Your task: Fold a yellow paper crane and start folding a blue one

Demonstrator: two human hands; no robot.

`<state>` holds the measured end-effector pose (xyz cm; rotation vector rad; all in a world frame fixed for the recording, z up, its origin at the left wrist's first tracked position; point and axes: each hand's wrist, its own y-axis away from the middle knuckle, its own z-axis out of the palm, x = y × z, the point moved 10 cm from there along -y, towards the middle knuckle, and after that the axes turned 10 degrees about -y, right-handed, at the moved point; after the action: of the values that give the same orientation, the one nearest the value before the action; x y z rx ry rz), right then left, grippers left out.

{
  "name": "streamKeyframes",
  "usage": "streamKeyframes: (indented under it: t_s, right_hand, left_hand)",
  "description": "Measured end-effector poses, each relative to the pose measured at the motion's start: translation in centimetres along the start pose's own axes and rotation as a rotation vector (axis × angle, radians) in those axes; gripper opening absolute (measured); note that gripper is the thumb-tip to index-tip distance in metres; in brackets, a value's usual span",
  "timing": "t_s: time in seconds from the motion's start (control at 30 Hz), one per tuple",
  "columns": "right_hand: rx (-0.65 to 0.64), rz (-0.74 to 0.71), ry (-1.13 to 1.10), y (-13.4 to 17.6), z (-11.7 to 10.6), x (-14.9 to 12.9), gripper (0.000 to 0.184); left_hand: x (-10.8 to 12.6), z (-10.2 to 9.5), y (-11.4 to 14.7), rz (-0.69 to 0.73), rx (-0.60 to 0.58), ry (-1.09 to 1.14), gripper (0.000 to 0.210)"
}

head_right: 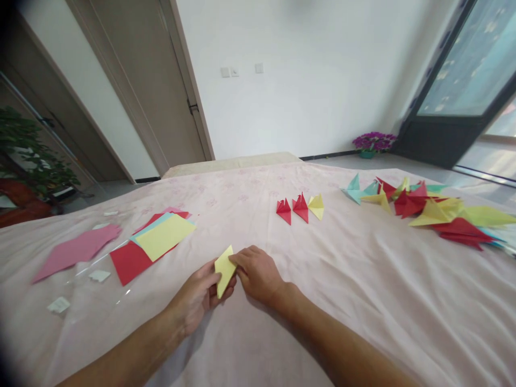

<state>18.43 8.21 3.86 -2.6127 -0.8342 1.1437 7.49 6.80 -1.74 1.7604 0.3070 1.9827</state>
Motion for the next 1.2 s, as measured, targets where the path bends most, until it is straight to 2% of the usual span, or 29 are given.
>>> streamKeyframes:
  t_s: [0.07, 0.13, 0.17, 0.23, 0.27, 0.3, 0.37, 0.43, 0.57, 0.73, 0.9, 1.0, 1.2]
  right_hand:
    - [-0.051, -0.045, 0.081, 0.1, 0.4, -0.9, 0.023]
    - [-0.082, -0.062, 0.133, 0.2, 0.6, -1.4, 0.022]
    - [-0.096, -0.066, 0.154, 0.2, 0.7, -1.6, 0.022]
    - [-0.12, -0.068, 0.188, 0.2, 0.8, -1.8, 0.022]
    - [-0.132, -0.071, 0.205, 0.2, 0.9, -1.9, 0.022]
    - [-0.144, -0.075, 0.219, 0.2, 1.0, -2.0, 0.022]
    - [-0.161, -0.081, 0.232, 0.3, 1.2, -2.2, 0.022]
    - [-0.171, -0.079, 0.219, 0.3, 1.4, -2.2, 0.023]
    - [-0.179, -0.059, 0.176, 0.3, 1.4, -1.9, 0.025]
    - [-0.192, -0.031, 0.147, -0.1, 1.5, -1.4, 0.025]
    - [-0.194, -0.007, 0.14, -0.3, 1.6, -0.9, 0.024]
    - [-0.174, -0.006, 0.124, -0.3, 1.6, -0.6, 0.022]
    - [-0.051, 0.053, 0.071, -0.9, 1.3, 0.3, 0.015]
  left_hand:
    - [0.5, -0.6, 0.3, 0.009, -0.092, -0.17, 0.047]
    - [1.2, -2.3, 0.2, 0.036, -0.118, -0.531, 0.053]
    - [2.1, -3.3, 0.1, 0.094, -0.091, -0.749, 0.055]
    - [5.4, -4.8, 0.1, 0.353, 0.054, -1.111, 0.053]
    - [6.7, -4.8, 0.4, 0.494, 0.094, -1.204, 0.046]
    - [7.5, -4.0, 0.8, 0.639, 0.055, -1.252, 0.041]
    - [7.9, -2.1, 1.6, 0.859, -0.083, -1.311, 0.035]
    - [7.1, -0.7, 1.9, 0.955, -0.22, -1.359, 0.032]
    - [5.9, -0.6, 1.1, 1.001, -0.29, -1.377, 0.029]
    - [5.8, -1.9, 0.4, 1.115, -0.213, -1.279, 0.027]
    - [5.7, -2.2, -0.1, 1.125, -0.183, -1.233, 0.023]
    - [5.9, -2.2, -0.4, 1.082, -0.166, -1.187, 0.021]
    - [5.8, -2.6, -1.6, 0.869, -0.046, -1.146, 0.017]
